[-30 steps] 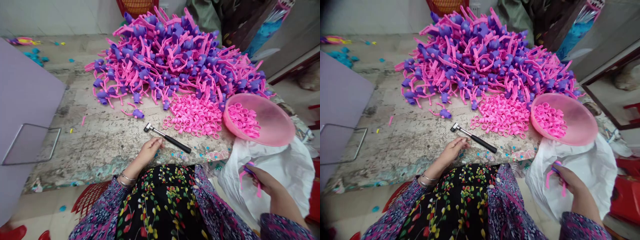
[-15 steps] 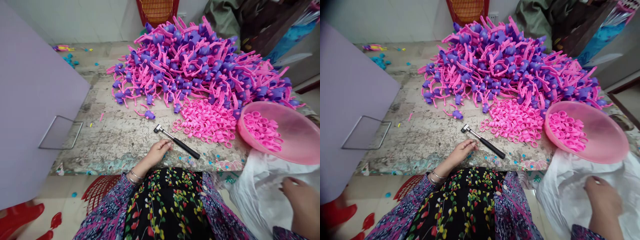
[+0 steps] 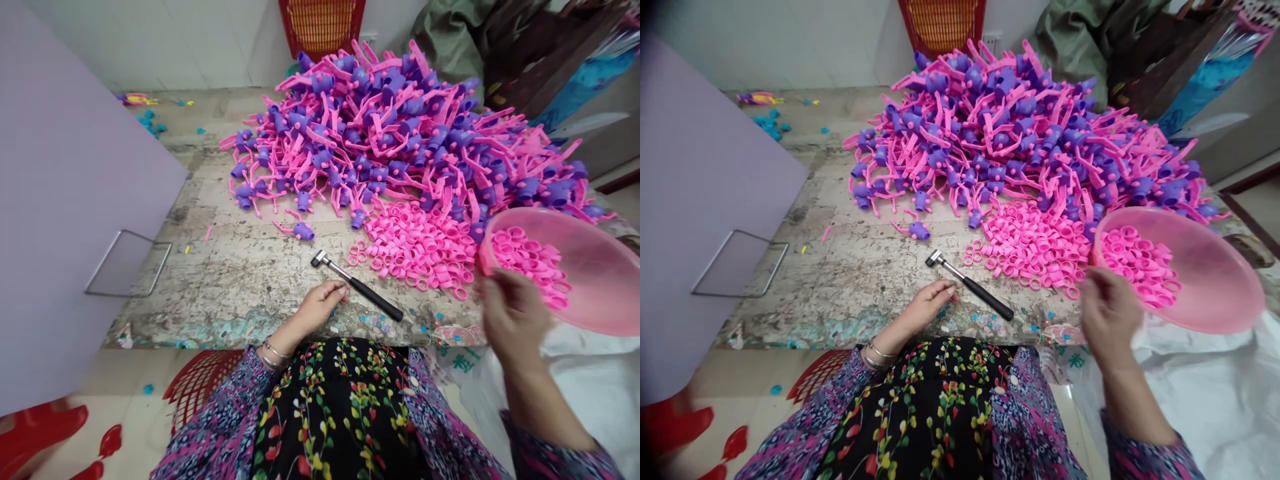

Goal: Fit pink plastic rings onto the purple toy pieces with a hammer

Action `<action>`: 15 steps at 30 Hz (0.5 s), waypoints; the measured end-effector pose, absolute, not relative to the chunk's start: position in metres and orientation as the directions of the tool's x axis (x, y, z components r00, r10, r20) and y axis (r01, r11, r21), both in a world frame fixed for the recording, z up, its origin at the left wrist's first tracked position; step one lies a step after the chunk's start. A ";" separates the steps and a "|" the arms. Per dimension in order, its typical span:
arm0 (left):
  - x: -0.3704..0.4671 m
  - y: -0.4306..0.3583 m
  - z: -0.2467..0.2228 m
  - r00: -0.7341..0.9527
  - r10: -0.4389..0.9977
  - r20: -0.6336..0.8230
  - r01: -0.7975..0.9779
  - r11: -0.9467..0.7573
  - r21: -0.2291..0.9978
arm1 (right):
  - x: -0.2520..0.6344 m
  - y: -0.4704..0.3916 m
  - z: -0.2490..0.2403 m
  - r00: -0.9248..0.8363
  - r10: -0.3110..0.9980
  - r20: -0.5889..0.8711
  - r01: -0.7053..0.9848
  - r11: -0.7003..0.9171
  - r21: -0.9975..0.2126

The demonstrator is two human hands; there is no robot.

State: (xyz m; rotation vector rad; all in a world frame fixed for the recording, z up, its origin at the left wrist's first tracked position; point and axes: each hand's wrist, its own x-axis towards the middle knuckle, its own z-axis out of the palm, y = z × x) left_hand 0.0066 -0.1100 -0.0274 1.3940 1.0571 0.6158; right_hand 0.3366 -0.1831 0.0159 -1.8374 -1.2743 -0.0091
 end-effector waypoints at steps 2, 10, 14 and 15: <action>0.006 -0.111 -0.028 0.447 0.866 -0.223 0.222 0.134 0.966 | 0.295 -0.152 0.012 0.169 0.907 0.385 0.768 0.123 -0.628; 0.005 -0.114 -0.027 0.449 0.871 -0.198 0.292 0.066 0.954 | 0.172 -0.049 0.022 -0.385 0.922 0.038 0.770 0.343 -0.539; 0.005 -0.113 -0.024 0.465 0.864 -0.196 0.298 0.056 0.953 | 0.132 -0.004 0.014 -0.341 0.940 0.012 0.806 0.299 -0.512; 0.005 -0.113 -0.024 0.472 0.861 -0.191 0.298 0.049 0.953 | 0.123 0.004 0.011 -0.328 0.945 0.004 0.812 0.284 -0.510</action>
